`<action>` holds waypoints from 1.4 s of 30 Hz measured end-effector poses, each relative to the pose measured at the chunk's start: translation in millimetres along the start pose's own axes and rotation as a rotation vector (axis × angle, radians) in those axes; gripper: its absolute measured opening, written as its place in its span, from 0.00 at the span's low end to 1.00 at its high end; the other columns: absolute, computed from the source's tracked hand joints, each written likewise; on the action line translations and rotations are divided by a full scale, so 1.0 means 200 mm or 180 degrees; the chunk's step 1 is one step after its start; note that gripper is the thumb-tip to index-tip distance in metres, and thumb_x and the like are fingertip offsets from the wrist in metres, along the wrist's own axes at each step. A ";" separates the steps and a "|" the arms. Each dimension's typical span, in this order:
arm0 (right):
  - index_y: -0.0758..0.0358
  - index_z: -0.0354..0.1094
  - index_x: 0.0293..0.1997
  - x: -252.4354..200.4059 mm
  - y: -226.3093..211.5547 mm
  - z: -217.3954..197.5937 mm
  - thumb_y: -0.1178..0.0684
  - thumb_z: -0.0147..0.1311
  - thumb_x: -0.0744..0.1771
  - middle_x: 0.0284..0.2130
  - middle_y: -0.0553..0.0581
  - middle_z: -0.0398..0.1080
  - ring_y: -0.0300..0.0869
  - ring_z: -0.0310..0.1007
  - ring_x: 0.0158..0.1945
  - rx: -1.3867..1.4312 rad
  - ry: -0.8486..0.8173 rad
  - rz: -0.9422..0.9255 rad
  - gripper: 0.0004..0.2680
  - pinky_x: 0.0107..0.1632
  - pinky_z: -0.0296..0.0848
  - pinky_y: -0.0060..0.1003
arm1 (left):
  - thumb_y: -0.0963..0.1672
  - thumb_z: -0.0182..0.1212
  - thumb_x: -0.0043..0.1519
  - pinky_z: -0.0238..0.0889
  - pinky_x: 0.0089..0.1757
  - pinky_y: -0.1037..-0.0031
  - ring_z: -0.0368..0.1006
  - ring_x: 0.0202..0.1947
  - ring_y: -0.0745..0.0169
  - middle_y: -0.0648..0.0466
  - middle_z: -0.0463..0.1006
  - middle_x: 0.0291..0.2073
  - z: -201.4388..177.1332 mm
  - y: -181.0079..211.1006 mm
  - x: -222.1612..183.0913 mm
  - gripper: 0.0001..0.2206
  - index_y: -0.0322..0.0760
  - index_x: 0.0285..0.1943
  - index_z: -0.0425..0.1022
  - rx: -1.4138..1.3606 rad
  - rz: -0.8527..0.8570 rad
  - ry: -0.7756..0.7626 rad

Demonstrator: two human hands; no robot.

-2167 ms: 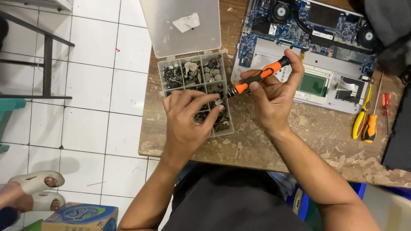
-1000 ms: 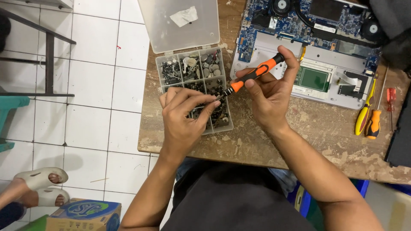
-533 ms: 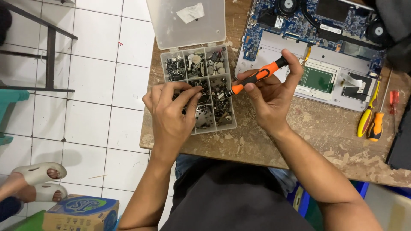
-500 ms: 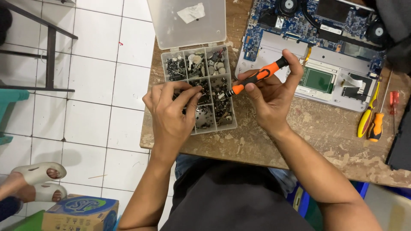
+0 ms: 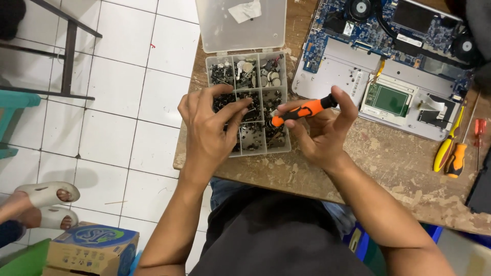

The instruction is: The person removes screws from a disassembled laptop using an orange-handled screwdriver and places the screws into a compartmentalized plastic organizer box. They alternate between unscrewing parts on the laptop base and sorting the removed screws into the organizer compartments.

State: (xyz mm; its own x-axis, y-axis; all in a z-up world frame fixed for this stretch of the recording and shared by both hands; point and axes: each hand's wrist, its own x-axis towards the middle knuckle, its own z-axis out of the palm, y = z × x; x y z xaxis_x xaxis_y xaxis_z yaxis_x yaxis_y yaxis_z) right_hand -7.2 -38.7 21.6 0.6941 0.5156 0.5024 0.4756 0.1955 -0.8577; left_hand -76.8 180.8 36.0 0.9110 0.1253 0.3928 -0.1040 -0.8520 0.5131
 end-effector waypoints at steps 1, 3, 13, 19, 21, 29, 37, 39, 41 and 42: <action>0.42 0.32 0.76 0.00 0.00 0.00 0.67 0.48 0.73 0.46 0.80 0.72 0.64 0.80 0.45 0.0008 -0.0010 0.0000 0.28 0.55 0.84 0.59 | 0.45 0.69 0.64 0.51 0.52 0.56 0.67 0.52 0.49 0.52 0.74 0.52 0.00 0.00 -0.01 0.10 0.54 0.53 0.80 0.0005 -0.0011 0.0005; 0.46 0.31 0.74 0.00 0.01 0.01 0.68 0.49 0.72 0.44 0.81 0.72 0.62 0.80 0.42 -0.0123 -0.0195 -0.0186 0.28 0.52 0.83 0.55 | 0.44 0.68 0.65 0.52 0.54 0.55 0.67 0.53 0.49 0.52 0.74 0.51 -0.01 -0.01 -0.01 0.09 0.53 0.53 0.80 -0.0082 0.0015 0.0005; 0.60 0.29 0.74 -0.04 0.10 0.00 0.66 0.54 0.69 0.40 0.74 0.76 0.58 0.79 0.36 -0.0154 -0.0183 -0.0513 0.30 0.41 0.81 0.49 | 0.45 0.54 0.52 0.28 0.66 0.33 0.55 0.69 0.41 0.49 0.69 0.65 -0.07 0.01 -0.08 0.09 0.50 0.32 0.82 -0.0266 0.0329 -0.0651; 0.50 0.35 0.72 0.00 0.03 0.00 0.63 0.53 0.71 0.39 0.77 0.73 0.59 0.81 0.41 -0.0663 -0.0242 -0.0759 0.26 0.45 0.84 0.48 | 0.48 0.53 0.58 0.23 0.66 0.25 0.33 0.78 0.38 0.43 0.42 0.78 -0.09 0.04 -0.10 0.22 0.53 0.63 0.75 0.0385 0.0584 -0.1162; 0.51 0.35 0.72 0.00 0.03 0.01 0.64 0.52 0.71 0.38 0.77 0.72 0.59 0.80 0.39 -0.0679 -0.0210 -0.0825 0.26 0.44 0.84 0.48 | 0.45 0.54 0.58 0.24 0.65 0.22 0.39 0.76 0.35 0.40 0.50 0.76 -0.12 0.04 -0.10 0.10 0.48 0.46 0.78 0.0282 0.0661 -0.1138; 0.51 0.36 0.72 0.01 0.02 0.02 0.65 0.54 0.70 0.39 0.76 0.73 0.59 0.81 0.40 -0.0798 -0.0134 -0.0915 0.27 0.44 0.84 0.47 | 0.41 0.56 0.53 0.30 0.64 0.21 0.55 0.70 0.34 0.38 0.65 0.65 -0.14 0.02 -0.12 0.16 0.41 0.51 0.79 -0.0135 0.0480 -0.0459; 0.49 0.37 0.74 0.03 0.04 0.03 0.68 0.54 0.70 0.40 0.74 0.73 0.57 0.80 0.42 -0.0677 -0.0246 -0.0948 0.29 0.44 0.85 0.47 | 0.40 0.55 0.53 0.28 0.65 0.23 0.60 0.68 0.33 0.39 0.68 0.61 -0.14 0.01 -0.14 0.15 0.39 0.49 0.79 -0.0217 0.0265 -0.0351; 0.49 0.36 0.75 0.02 0.04 0.03 0.69 0.53 0.70 0.41 0.76 0.72 0.59 0.80 0.45 -0.0653 -0.0287 -0.0888 0.29 0.48 0.85 0.50 | 0.39 0.54 0.52 0.28 0.65 0.22 0.59 0.67 0.33 0.40 0.67 0.61 -0.14 0.02 -0.14 0.15 0.40 0.46 0.80 -0.0291 0.0269 -0.0344; 0.49 0.36 0.75 0.02 0.04 0.03 0.69 0.53 0.70 0.41 0.75 0.72 0.59 0.80 0.45 -0.0683 -0.0273 -0.0906 0.29 0.48 0.85 0.49 | 0.41 0.55 0.53 0.28 0.64 0.21 0.55 0.69 0.35 0.39 0.65 0.63 -0.12 0.02 -0.14 0.14 0.41 0.46 0.80 -0.0189 0.0323 -0.0361; 0.50 0.36 0.75 0.02 0.04 0.03 0.69 0.53 0.70 0.41 0.75 0.72 0.58 0.80 0.44 -0.0710 -0.0259 -0.0921 0.29 0.48 0.85 0.49 | 0.42 0.57 0.54 0.27 0.64 0.20 0.51 0.71 0.38 0.39 0.63 0.66 -0.11 0.02 -0.15 0.13 0.42 0.46 0.81 -0.0086 0.0374 -0.0381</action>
State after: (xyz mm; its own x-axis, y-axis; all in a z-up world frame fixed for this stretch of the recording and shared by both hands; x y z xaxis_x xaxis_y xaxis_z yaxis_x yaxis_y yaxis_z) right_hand -3.3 -29.1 16.0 0.4727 0.5320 0.7025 0.7581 0.1610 -0.6320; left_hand -112.8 185.7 42.9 0.9328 -0.0373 0.3585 -0.2219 -0.8431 0.4898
